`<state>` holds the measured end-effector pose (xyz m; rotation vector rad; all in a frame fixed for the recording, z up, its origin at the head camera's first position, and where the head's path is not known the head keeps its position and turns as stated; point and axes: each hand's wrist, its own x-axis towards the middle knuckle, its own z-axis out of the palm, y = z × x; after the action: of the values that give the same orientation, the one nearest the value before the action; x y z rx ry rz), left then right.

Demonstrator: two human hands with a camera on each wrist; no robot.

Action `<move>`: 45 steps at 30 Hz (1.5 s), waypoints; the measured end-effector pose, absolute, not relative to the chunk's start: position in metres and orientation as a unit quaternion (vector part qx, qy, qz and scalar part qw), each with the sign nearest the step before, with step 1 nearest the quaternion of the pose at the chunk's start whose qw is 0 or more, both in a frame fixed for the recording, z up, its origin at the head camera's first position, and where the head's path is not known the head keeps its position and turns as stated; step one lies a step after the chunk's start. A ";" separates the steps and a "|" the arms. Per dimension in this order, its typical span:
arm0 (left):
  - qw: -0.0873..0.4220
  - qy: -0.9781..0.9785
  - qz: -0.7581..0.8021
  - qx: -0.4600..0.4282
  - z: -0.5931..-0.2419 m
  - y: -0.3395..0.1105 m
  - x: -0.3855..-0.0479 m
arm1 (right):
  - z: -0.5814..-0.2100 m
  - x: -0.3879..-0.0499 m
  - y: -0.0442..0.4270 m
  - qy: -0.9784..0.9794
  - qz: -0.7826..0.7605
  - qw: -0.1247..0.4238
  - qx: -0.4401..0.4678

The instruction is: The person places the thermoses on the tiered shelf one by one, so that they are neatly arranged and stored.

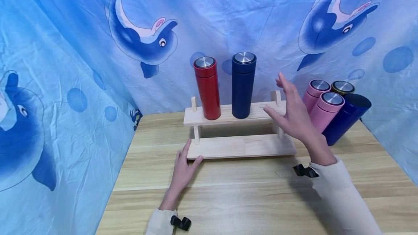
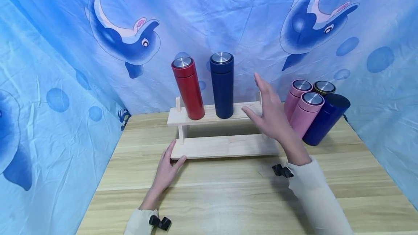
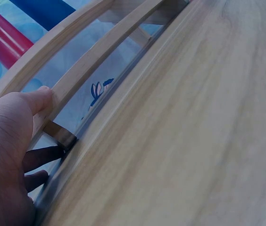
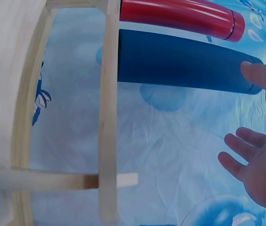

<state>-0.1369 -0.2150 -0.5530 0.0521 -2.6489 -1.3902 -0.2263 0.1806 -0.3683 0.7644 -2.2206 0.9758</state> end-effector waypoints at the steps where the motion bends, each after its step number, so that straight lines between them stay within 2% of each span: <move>1: 0.075 -0.883 -0.463 0.017 -0.553 -0.215 -0.137 | -0.371 -0.223 0.184 -0.832 0.365 0.304 0.286; 9: 0.072 -0.882 -0.465 0.023 -0.555 -0.211 -0.138 | -0.391 -0.206 0.209 -0.815 0.346 0.390 0.252; 15: 0.069 -0.882 -0.466 0.024 -0.553 -0.209 -0.138 | -0.401 -0.191 0.234 -0.819 0.350 0.415 0.184; 21: 0.069 -0.882 -0.465 0.024 -0.552 -0.210 -0.137 | -0.409 -0.189 0.260 -0.796 0.353 0.466 0.159; 29: 0.069 -0.883 -0.463 0.024 -0.552 -0.212 -0.136 | -0.410 -0.187 0.290 -0.760 0.374 0.526 0.072; 34: 0.073 -0.883 -0.464 0.022 -0.552 -0.212 -0.137 | -0.417 -0.189 0.313 -0.765 0.377 0.521 0.031; 45: 0.073 -0.883 -0.463 0.021 -0.553 -0.214 -0.136 | -0.436 -0.200 0.343 -0.801 0.392 0.452 -0.038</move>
<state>-0.1364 -0.2143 -0.5533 0.0635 -2.6526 -1.3902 -0.2003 0.3429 -0.4361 -0.0951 -1.9779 0.9683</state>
